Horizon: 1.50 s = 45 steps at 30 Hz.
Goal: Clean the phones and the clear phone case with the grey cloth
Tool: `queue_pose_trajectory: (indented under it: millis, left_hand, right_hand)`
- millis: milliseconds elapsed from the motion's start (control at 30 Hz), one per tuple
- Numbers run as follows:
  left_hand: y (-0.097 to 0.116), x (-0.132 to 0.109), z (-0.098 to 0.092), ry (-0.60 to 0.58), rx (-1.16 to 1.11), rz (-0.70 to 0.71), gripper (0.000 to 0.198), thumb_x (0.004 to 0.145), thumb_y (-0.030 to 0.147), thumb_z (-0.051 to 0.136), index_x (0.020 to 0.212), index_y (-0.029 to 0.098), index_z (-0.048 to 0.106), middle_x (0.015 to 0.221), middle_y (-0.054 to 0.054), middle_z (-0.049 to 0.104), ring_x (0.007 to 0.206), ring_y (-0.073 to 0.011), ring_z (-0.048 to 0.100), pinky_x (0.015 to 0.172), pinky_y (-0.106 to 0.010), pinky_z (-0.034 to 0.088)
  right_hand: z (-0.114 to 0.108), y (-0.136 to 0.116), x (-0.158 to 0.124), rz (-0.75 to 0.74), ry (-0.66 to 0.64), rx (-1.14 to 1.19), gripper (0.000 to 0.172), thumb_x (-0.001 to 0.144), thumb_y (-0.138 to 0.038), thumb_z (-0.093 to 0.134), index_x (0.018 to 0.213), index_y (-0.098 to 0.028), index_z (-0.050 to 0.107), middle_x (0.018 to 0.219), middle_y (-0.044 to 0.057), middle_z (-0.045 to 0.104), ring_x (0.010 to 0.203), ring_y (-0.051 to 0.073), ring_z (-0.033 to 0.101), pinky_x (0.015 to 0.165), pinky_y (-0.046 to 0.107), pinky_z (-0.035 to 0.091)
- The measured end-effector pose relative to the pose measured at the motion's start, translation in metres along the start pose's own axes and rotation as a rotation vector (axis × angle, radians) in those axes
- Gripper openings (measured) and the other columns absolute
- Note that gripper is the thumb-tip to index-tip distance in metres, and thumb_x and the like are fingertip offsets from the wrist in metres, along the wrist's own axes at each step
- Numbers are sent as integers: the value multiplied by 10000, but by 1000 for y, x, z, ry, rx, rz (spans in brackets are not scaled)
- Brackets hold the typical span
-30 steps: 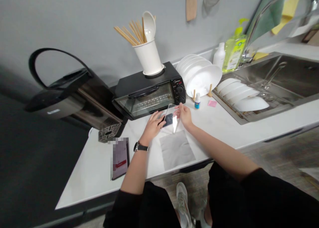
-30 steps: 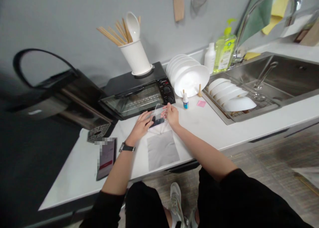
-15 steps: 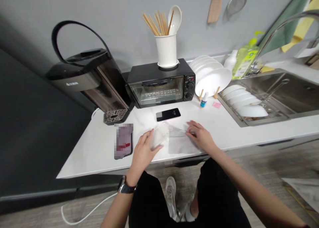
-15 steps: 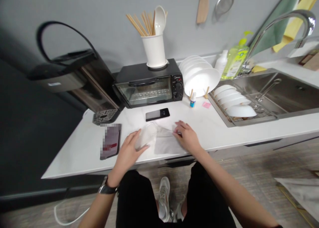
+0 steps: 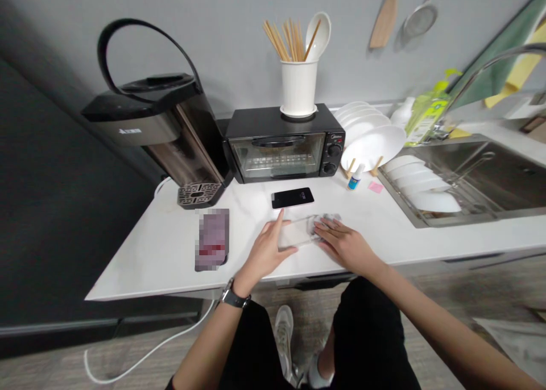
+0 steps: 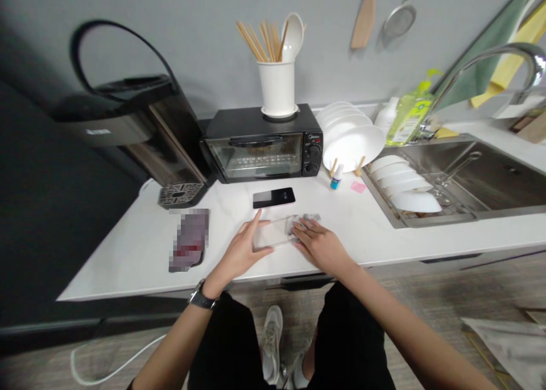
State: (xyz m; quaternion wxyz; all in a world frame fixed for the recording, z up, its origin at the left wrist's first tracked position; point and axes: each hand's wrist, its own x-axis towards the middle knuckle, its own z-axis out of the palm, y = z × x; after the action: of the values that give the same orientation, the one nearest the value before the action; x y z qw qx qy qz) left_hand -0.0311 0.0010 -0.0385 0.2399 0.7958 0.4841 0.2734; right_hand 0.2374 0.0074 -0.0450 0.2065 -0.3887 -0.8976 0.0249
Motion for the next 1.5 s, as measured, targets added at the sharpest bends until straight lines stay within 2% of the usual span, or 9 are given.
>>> queue_pose_trajectory:
  millis: [200, 433, 567, 667, 833, 1000, 1200, 1400, 1500]
  left_hand:
    - [-7, 5, 2, -37, -78, -4, 1131, 853, 238, 781, 1680, 305, 12, 1434, -99, 627, 1308, -269, 567, 1101, -447, 474]
    - [-2, 5, 2, -34, -24, -1, 1296, 755, 343, 904, 1674, 345, -11, 1441, -57, 647, 1310, -316, 545, 1096, -491, 459]
    - [-5, 6, 3, -25, -31, 36, 1211, 801, 328, 864, 1679, 327, 30, 1408, -70, 667, 1263, -308, 579, 1078, -483, 463]
    - [-7, 5, 5, -19, -39, 44, 1206, 823, 354, 843, 1680, 323, -5, 1410, -74, 667, 1239, -298, 594, 1050, -459, 473]
    - [-4, 6, 5, -35, 25, 12, 1372, 692, 413, 949, 1676, 344, -6, 1423, -57, 669, 1208, -326, 567, 1055, -489, 432]
    - [-3, 7, 3, -31, 6, 42, 1274, 765, 413, 900, 1678, 345, 16, 1418, -43, 674, 1155, -297, 569, 1041, -448, 432]
    - [-6, 7, 4, -71, 34, 19, 1359, 679, 431, 953, 1676, 360, 33, 1434, -32, 666, 1158, -324, 548, 1049, -471, 415]
    - [-5, 6, 2, -68, -1, 48, 1247, 768, 454, 890, 1679, 350, 46, 1432, -32, 667, 1129, -298, 554, 1023, -435, 432]
    - [-4, 5, 3, -78, 17, 23, 1337, 695, 463, 939, 1675, 373, 34, 1426, -8, 673, 1111, -302, 541, 1011, -436, 438]
  right_hand:
    - [21, -55, 31, -142, -99, 224, 647, 1024, -510, 568, 1484, -56, 528, 1514, 235, 557, 1440, 329, 516, 1223, 516, 402]
    - [-15, -5, 6, -103, -152, 219, 448, 1051, -381, 550, 1475, -241, 584, 1469, 106, 628, 1347, 279, 617, 1181, 497, 466]
    - [2, -26, 20, -122, -118, 187, 627, 1006, -515, 594, 1488, -115, 559, 1496, 207, 578, 1389, 341, 570, 1197, 548, 431]
    - [3, -43, 23, -167, -168, 294, 681, 974, -596, 613, 1477, -139, 571, 1499, 175, 588, 1400, 303, 565, 1224, 490, 408]
    - [-18, -11, 6, -94, -185, 188, 462, 1061, -437, 520, 1462, -220, 594, 1452, 116, 640, 1334, 275, 628, 1202, 497, 437]
    - [4, -31, 21, -149, -119, 225, 690, 972, -619, 602, 1456, -127, 589, 1445, 190, 633, 1352, 323, 608, 1192, 497, 444]
    - [-12, -12, 3, -114, -150, 234, 450, 1044, -409, 557, 1464, -253, 599, 1433, 98, 658, 1321, 272, 639, 1193, 501, 449]
    - [2, -35, 13, -134, -132, 287, 759, 943, -664, 614, 1483, -132, 568, 1477, 178, 608, 1383, 312, 581, 1210, 487, 427]
    - [-8, -28, 4, -128, -210, 301, 584, 1007, -574, 571, 1458, -204, 596, 1468, 112, 631, 1367, 268, 600, 1216, 462, 423]
